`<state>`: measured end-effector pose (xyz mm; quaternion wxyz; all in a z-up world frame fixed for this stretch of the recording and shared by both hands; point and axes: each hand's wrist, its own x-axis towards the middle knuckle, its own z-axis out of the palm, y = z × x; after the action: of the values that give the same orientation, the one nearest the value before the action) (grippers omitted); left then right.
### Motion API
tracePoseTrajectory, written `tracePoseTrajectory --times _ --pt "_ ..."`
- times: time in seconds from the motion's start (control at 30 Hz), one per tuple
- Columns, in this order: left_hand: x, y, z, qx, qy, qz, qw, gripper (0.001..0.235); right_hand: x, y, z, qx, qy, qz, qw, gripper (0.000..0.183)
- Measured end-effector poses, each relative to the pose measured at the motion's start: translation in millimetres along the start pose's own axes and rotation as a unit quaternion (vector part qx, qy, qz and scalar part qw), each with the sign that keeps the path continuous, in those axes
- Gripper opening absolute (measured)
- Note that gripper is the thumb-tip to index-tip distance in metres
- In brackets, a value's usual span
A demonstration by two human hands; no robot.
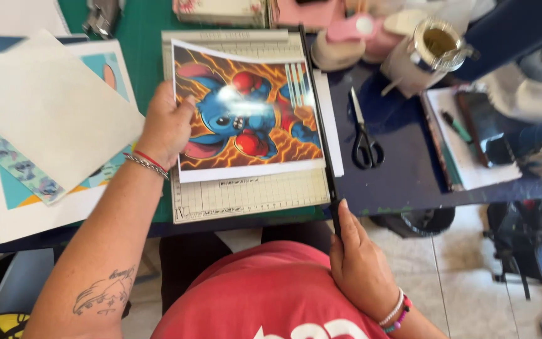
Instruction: The person uses a paper cutter to trim the edges of a printed sheet featuring a cartoon character. They align the paper on the cutter's grid, slide the blade to make cuts, and then lift and rotate the sheet to trim other sides.
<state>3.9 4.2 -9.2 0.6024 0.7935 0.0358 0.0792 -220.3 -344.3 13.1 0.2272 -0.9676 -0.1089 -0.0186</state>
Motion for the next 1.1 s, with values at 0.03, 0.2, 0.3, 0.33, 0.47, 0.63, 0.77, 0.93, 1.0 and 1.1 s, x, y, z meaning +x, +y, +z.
tracePoseTrajectory --times 0.03,0.2,0.3,0.33,0.47,0.63,0.77,0.93,1.0,1.1 --pt "-2 3 -2 -0.013 -0.005 -0.031 0.999 0.018 1 -3 -5 0.001 -0.024 0.011 1.000 0.074" --pt "-20 15 -22 -0.026 0.015 0.044 0.999 0.024 5 -5 -33 -0.017 -0.032 -0.006 0.999 0.079" --pt "-52 30 -40 -0.013 0.047 0.072 0.996 0.029 11 -16 -44 0.013 0.089 -0.046 0.995 0.066" --pt "-63 31 -41 -0.028 0.076 0.097 0.992 0.031 16 -24 -45 0.115 0.093 -0.058 0.987 0.047" --pt "-104 60 -42 -0.071 0.147 0.147 0.976 0.035 34 -18 -18 0.524 -0.105 0.173 0.828 0.044" --pt "-135 58 -8 -0.192 0.175 0.056 0.964 0.020 71 -44 -5 0.729 -0.076 0.223 0.642 0.045" --pt "-153 81 8 -0.238 0.152 0.082 0.956 0.036 83 -56 -6 0.738 0.022 0.158 0.656 0.028" --pt "-161 88 18 -0.241 0.161 0.099 0.952 0.023 93 -48 11 0.707 0.119 0.179 0.674 0.019" --pt "-161 94 19 -0.258 0.147 0.093 0.950 0.039 99 -33 20 0.689 0.150 0.171 0.688 0.015" --pt "-162 97 22 -0.230 0.161 0.117 0.953 0.042 101 -34 18 0.644 0.189 0.234 0.703 0.011"
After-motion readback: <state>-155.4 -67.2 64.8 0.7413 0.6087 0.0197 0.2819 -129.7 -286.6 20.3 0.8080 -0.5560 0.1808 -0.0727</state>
